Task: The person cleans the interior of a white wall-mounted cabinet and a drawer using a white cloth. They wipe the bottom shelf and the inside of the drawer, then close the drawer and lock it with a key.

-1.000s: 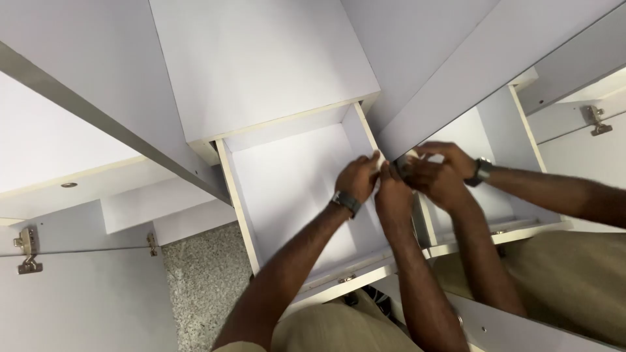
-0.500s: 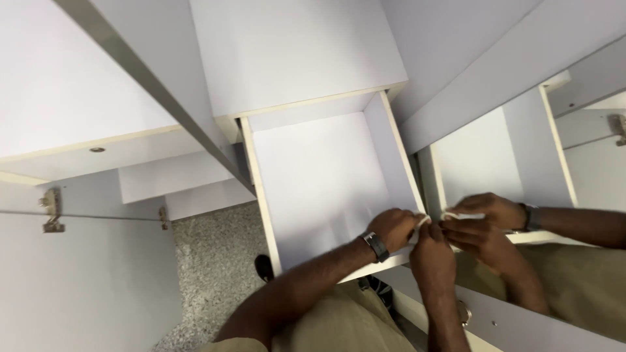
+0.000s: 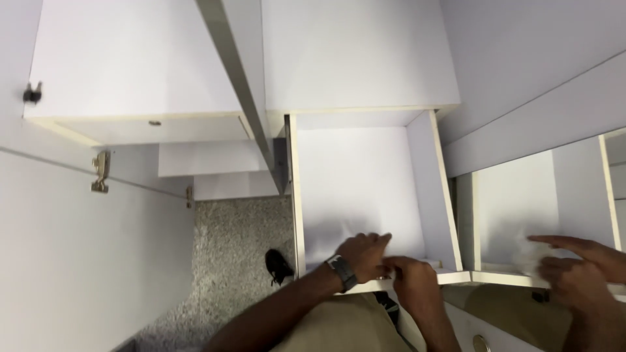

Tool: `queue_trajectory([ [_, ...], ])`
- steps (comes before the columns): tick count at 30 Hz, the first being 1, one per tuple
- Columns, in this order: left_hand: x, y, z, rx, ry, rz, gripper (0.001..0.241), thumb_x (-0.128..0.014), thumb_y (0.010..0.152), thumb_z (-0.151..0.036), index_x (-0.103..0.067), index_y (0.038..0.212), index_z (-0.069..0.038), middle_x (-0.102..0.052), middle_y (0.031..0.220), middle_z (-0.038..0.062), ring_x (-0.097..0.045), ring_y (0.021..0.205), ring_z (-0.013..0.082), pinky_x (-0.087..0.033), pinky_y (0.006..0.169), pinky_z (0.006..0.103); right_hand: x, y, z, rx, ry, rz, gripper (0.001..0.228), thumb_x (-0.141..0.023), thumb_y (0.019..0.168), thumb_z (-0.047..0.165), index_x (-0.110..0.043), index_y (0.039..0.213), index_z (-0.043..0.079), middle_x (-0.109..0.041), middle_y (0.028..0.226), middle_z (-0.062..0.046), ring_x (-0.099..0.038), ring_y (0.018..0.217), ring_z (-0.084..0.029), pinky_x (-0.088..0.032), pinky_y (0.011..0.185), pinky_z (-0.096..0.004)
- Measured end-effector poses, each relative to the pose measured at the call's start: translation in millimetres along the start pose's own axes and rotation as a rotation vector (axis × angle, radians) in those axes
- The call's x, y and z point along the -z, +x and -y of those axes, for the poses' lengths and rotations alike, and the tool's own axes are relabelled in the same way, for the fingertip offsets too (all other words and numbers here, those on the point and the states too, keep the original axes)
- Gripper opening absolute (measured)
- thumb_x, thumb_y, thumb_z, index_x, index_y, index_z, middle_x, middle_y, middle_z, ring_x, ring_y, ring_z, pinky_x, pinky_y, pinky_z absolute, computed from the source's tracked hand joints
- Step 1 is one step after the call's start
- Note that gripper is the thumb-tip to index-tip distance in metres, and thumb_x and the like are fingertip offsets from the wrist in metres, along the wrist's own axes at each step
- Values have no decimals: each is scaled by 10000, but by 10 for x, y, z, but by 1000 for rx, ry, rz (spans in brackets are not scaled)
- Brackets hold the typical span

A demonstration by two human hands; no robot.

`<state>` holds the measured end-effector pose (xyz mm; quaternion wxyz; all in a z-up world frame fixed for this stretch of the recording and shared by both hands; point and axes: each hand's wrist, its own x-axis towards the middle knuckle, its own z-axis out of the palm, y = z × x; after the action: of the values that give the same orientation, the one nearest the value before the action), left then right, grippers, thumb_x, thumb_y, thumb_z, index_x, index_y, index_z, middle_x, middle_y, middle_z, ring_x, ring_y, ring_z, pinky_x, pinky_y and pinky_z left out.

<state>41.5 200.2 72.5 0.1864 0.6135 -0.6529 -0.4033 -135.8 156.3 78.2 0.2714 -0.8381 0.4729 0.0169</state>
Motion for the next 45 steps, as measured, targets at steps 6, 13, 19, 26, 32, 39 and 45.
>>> queue_trajectory([
  [6, 261, -844, 293, 127, -223, -117, 410, -749, 898, -232, -533, 1204, -67, -707, 1050, 150, -699, 998, 351, -536, 832, 478, -3, 205, 434, 123, 470, 306, 331, -647, 857, -46, -812, 1103, 102, -851, 1042, -124, -794, 839, -237, -633, 778, -346],
  [13, 210, -1277, 852, 207, -418, -449, 391, -772, 872, -116, -531, 1177, -77, -644, 1122, 140, -699, 1010, 303, -569, 841, 414, -39, 393, 1258, 397, 482, 552, 436, -739, 942, 168, -606, 1349, 86, -753, 1139, -154, -744, 1006, -244, -584, 847, -364],
  [19, 613, -1110, 889, 110, -541, -723, 586, -744, 795, 72, -549, 1321, -100, -519, 1246, 168, -628, 1052, 332, -592, 874, 442, -118, 746, 1485, 419, 167, 261, 238, -681, 943, 176, -739, 1165, 110, -781, 936, -100, -724, 653, -258, -582, 641, -379],
  [26, 913, -405, 1220, 97, -159, -1100, 261, -758, 902, -61, -696, 1154, -83, -574, 1349, 128, -643, 1196, 345, -611, 895, 402, -119, 1809, 1638, 600, 117, -347, 171, -656, 984, 90, -723, 1133, 42, -742, 1162, -138, -733, 891, -294, -598, 792, -383],
  [32, 1255, 345, 1672, 318, 234, -1156, 223, -664, 931, -106, -724, 1144, -86, -599, 1357, 110, -654, 1066, 343, -587, 836, 433, -626, 2652, 1801, 643, 318, -428, 367, -667, 944, 65, -668, 1308, 15, -686, 1264, -216, -707, 1044, -359, -572, 886, -412],
  [39, 1236, 150, 1532, 469, 81, -1014, 210, -602, 1026, -198, -760, 957, -79, -750, 930, 127, -701, 884, 359, -568, 758, 480, -696, 2441, 1868, 418, 297, -246, 334, -681, 956, 82, -707, 1288, 59, -734, 1146, -219, -771, 871, -264, -616, 811, -359],
  [45, 1089, -206, 1553, 485, -203, -911, 219, -678, 945, -287, -818, 977, -122, -764, 840, 154, -751, 737, 329, -602, 696, 440, -492, 1974, 1863, 329, 303, -81, 292, -692, 974, 146, -725, 1260, 98, -780, 1019, -184, -779, 775, -231, -615, 726, -347],
])
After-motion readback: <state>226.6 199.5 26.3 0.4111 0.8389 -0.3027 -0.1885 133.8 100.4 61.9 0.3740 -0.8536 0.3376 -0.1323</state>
